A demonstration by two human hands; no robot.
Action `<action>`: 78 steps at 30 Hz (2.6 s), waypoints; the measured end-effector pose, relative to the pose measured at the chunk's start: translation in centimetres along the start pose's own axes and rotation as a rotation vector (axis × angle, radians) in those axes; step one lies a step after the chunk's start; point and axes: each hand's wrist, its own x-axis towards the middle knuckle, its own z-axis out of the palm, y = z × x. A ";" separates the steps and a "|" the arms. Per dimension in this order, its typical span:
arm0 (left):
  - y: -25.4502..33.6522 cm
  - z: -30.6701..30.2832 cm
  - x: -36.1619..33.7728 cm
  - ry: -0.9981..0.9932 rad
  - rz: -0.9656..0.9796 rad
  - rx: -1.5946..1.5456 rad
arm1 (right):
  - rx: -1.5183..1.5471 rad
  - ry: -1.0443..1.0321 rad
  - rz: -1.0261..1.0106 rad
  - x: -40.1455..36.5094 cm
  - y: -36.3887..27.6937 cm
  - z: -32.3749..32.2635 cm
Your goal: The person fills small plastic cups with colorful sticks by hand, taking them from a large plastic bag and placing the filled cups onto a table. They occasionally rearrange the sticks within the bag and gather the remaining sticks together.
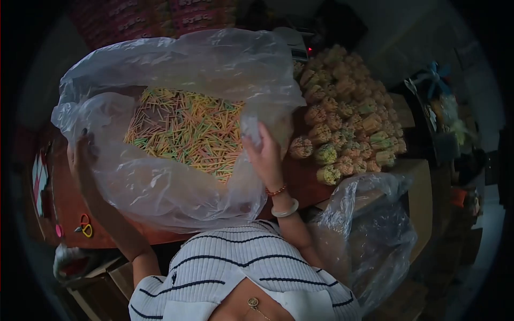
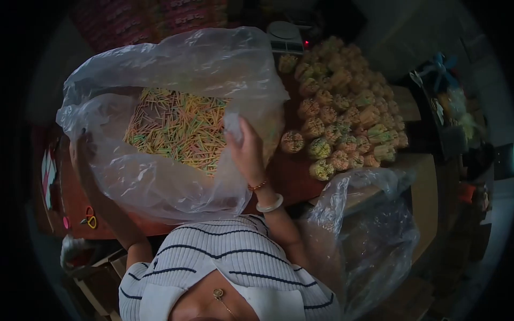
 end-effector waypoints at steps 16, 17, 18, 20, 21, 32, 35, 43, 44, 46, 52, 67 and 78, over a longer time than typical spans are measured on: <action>17.7 3.9 -9.2 -0.034 0.426 0.378 | 0.554 0.414 0.138 9.6 -17.6 -5.3; 18.2 4.3 -8.4 -0.063 0.414 0.405 | 0.555 0.414 0.138 9.0 -17.3 -5.7; 18.7 4.5 -7.9 -0.088 0.399 0.431 | 0.540 0.294 0.077 8.2 -16.6 -6.7; 18.3 1.6 -6.7 -0.134 0.366 0.482 | 0.524 0.165 0.015 6.6 -15.3 -8.4; 20.2 5.2 -7.9 -0.159 0.351 0.509 | 0.458 0.116 0.031 5.8 -14.8 -9.1; 16.9 -4.9 0.8 0.196 0.901 1.605 | -0.386 0.101 0.049 10.3 -11.6 -15.2; 14.8 4.3 3.2 0.015 0.966 1.192 | -0.706 0.094 -0.113 16.5 -8.0 -9.4; -18.5 14.9 14.2 -0.483 0.210 0.852 | -0.829 -0.155 0.365 20.9 12.7 3.5; -21.7 15.0 13.9 -0.433 0.378 0.825 | -0.676 -0.172 0.387 20.5 12.3 3.4; -17.2 14.8 11.1 -0.599 0.073 0.764 | -0.526 -0.188 0.408 19.8 12.0 3.6; -5.7 12.1 3.3 -0.645 0.135 -0.261 | -0.416 -0.193 0.262 16.3 1.9 4.0; 2.8 12.4 6.2 -0.555 0.245 0.528 | 0.186 -0.262 0.476 21.2 3.4 -0.4; 6.6 8.0 -16.1 -1.060 0.683 0.688 | -0.250 -0.558 -0.335 5.2 -11.8 -7.4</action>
